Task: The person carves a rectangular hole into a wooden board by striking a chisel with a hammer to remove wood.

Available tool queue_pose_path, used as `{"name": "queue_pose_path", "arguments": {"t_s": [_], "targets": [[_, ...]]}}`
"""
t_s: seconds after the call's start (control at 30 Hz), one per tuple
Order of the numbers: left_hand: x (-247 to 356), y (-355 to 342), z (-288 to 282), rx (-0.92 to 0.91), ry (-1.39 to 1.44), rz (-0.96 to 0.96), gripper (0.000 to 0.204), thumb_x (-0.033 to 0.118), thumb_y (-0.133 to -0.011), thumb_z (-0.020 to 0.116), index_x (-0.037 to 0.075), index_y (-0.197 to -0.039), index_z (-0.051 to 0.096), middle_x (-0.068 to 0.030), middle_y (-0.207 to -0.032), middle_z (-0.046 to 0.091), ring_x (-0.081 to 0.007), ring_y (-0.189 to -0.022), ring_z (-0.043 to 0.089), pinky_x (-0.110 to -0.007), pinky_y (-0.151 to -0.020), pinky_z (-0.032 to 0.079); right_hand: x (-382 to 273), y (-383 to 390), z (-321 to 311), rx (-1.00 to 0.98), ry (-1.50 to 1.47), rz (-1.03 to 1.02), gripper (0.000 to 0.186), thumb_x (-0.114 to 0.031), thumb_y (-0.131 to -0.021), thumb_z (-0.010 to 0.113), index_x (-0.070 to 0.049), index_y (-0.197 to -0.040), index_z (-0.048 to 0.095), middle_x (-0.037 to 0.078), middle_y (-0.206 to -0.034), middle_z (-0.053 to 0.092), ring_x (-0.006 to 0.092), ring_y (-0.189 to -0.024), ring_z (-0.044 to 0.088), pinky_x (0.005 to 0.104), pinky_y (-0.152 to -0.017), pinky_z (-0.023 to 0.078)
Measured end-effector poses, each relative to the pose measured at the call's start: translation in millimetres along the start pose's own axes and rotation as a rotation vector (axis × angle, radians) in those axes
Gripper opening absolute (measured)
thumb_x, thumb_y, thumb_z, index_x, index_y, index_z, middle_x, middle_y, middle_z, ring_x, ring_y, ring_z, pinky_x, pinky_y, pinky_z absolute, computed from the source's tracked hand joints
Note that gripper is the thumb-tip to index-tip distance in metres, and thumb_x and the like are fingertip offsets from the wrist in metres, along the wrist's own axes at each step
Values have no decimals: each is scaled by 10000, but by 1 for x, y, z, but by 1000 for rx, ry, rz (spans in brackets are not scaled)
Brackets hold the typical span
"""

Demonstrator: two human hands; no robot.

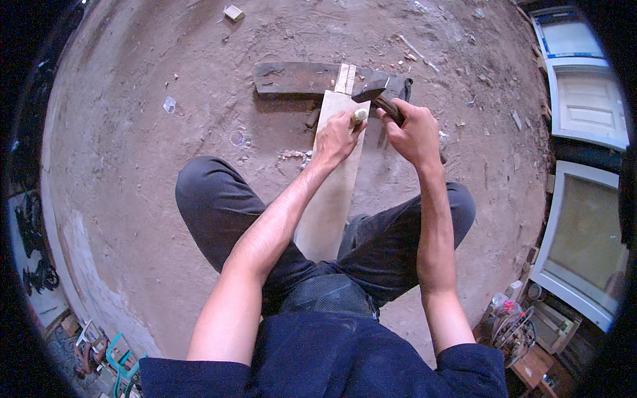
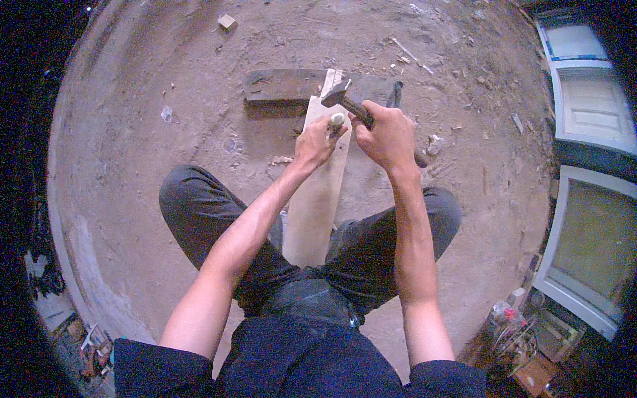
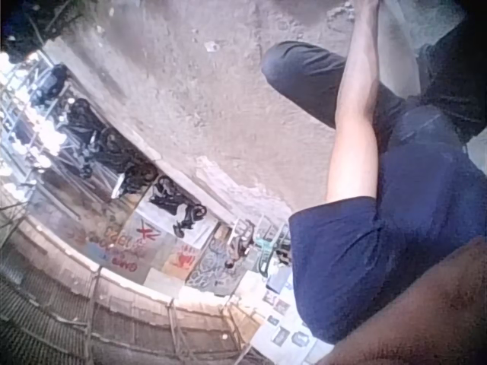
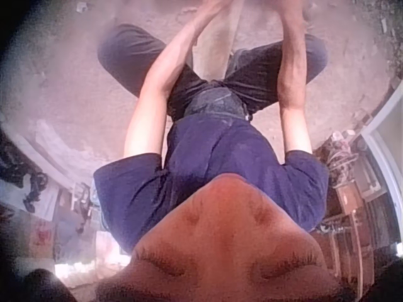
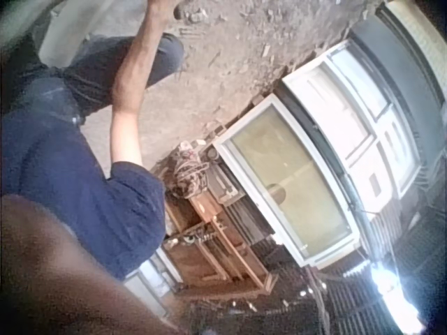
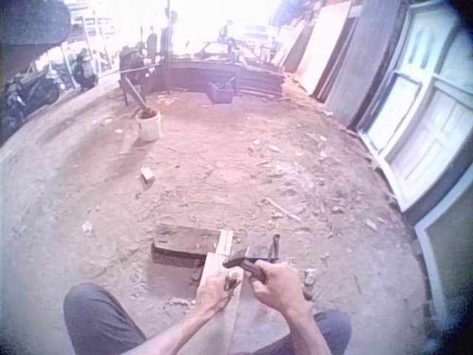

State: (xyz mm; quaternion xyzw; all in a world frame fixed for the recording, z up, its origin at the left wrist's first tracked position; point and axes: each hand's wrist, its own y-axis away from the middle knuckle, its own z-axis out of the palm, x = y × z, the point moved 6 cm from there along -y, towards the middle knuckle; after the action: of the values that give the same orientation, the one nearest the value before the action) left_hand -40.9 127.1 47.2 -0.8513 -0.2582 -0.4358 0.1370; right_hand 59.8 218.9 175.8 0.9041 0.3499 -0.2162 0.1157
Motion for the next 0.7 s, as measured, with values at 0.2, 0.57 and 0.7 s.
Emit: {"name": "queue_pose_path", "arguments": {"t_s": [0.2,0.57,0.7], "targets": [[-6,1,4,-50,-15,-15,320,361,-875,654,81,-1029,634,-146,-975,641,-348,-936,627,-456,-756,505,3,-1,17,-88,271,-48,178,-228,-782,632,-61,-841,652,168,-759,662,371,-749,654,478,-691,516],[-5,-2,1,-11,16,-4,377,409,-899,618,66,-1055,623,-145,-1004,659,-346,-924,646,-447,-768,512,2,-2,5,33,184,-44,176,-248,-774,652,-74,-798,643,167,-703,653,372,-694,655,476,-638,516],[-4,-2,1,-14,-5,-32,310,325,-879,652,41,-1003,631,-159,-970,646,-355,-915,633,-450,-756,507,1,-1,11,43,305,-124,214,-279,-784,671,-68,-798,638,169,-691,642,376,-684,645,475,-618,495]]}}
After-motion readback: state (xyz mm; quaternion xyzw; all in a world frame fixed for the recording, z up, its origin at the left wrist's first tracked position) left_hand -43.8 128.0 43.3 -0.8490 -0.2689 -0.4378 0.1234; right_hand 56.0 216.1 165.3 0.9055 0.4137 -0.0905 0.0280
